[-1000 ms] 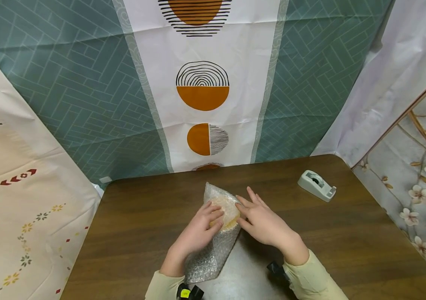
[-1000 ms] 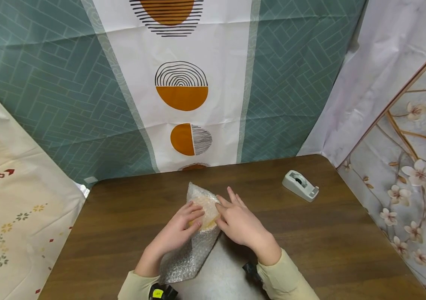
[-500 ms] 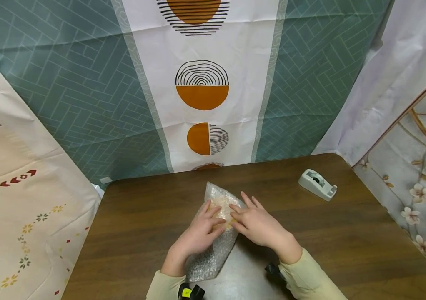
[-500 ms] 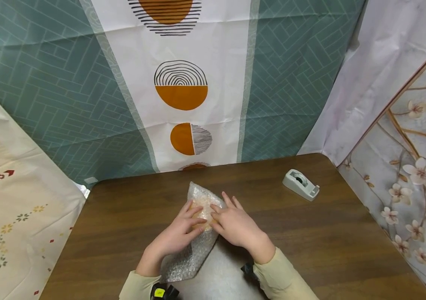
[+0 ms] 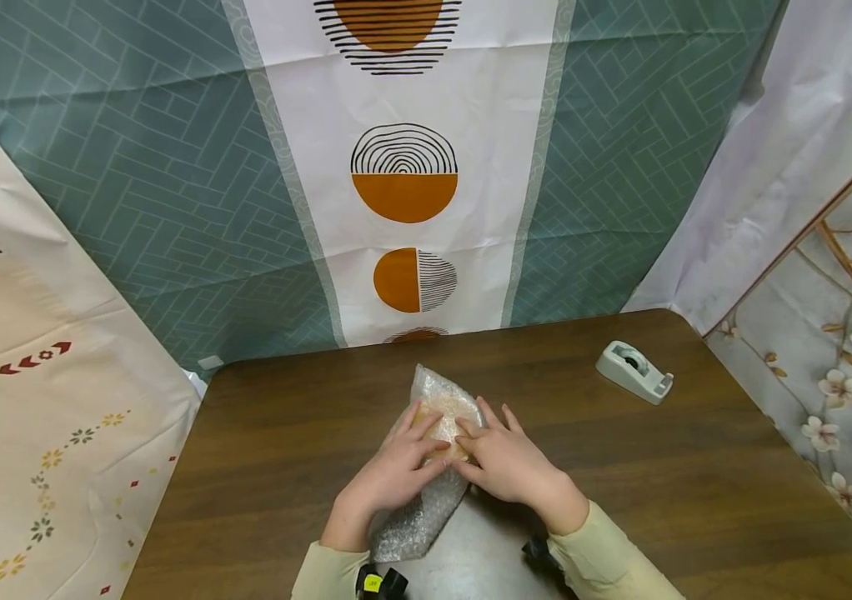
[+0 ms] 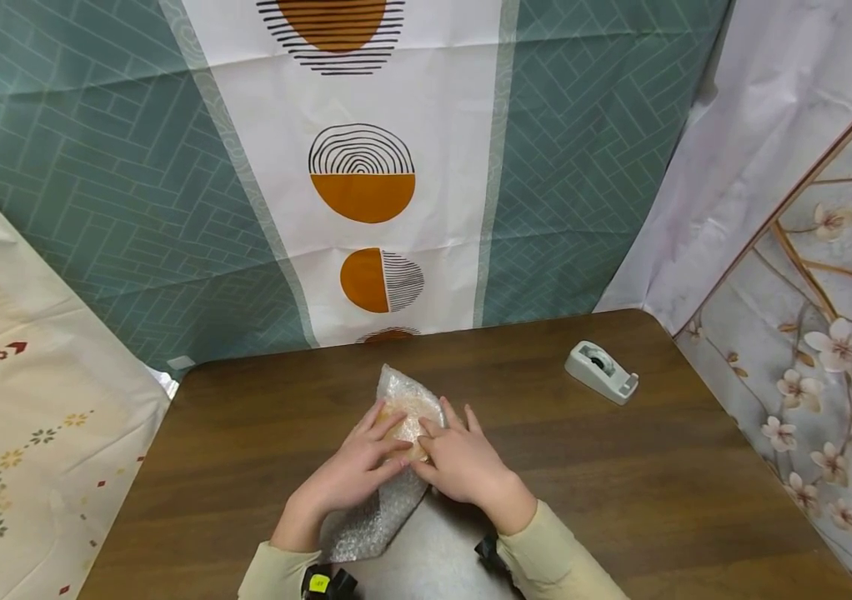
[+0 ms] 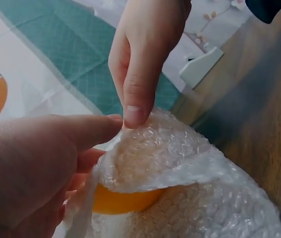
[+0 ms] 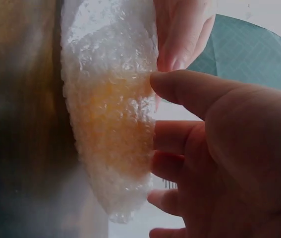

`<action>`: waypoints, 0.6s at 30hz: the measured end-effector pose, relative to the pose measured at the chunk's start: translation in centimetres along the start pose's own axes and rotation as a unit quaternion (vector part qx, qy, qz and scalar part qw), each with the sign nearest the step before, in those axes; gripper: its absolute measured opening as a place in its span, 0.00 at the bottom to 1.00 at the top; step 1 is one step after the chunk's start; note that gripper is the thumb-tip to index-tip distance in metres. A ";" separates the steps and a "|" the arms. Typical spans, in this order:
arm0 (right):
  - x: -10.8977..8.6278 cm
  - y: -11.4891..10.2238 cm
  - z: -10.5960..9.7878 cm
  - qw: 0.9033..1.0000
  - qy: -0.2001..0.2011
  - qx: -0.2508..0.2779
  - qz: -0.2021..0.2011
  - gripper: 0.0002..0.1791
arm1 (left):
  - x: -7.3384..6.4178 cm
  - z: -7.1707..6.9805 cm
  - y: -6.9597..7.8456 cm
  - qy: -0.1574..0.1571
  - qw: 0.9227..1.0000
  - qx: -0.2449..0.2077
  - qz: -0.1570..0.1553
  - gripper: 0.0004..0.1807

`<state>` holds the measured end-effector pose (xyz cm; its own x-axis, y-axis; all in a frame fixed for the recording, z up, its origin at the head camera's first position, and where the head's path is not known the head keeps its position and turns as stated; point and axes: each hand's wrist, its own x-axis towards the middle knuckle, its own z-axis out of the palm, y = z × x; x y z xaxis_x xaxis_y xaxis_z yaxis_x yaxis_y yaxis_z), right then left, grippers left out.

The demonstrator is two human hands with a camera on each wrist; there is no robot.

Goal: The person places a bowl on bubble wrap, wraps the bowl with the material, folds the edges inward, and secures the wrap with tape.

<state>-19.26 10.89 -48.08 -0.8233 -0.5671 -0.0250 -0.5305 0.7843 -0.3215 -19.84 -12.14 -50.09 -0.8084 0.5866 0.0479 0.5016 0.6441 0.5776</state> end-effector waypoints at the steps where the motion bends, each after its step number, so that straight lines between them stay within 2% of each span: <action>1: 0.0 -0.1 0.1 1.000 -0.001 0.000 0.005 0.28 | 0.0 0.0 -0.1 0.000 1.000 0.003 0.001 0.26; 10: 0.3 -0.4 0.8 0.999 0.014 -0.010 0.037 0.29 | 0.1 0.0 -0.6 0.002 0.999 0.037 0.004 0.25; 18: 0.6 -0.8 1.6 0.998 0.038 -0.020 0.050 0.31 | -0.2 -0.4 -0.8 0.006 0.998 0.063 -0.005 0.28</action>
<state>-18.99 9.50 -49.34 -0.8841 -0.4670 0.0170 -0.4522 0.8459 -0.2829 -20.15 -12.97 -50.27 -0.8172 0.5740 0.0524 0.5272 0.7076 0.4705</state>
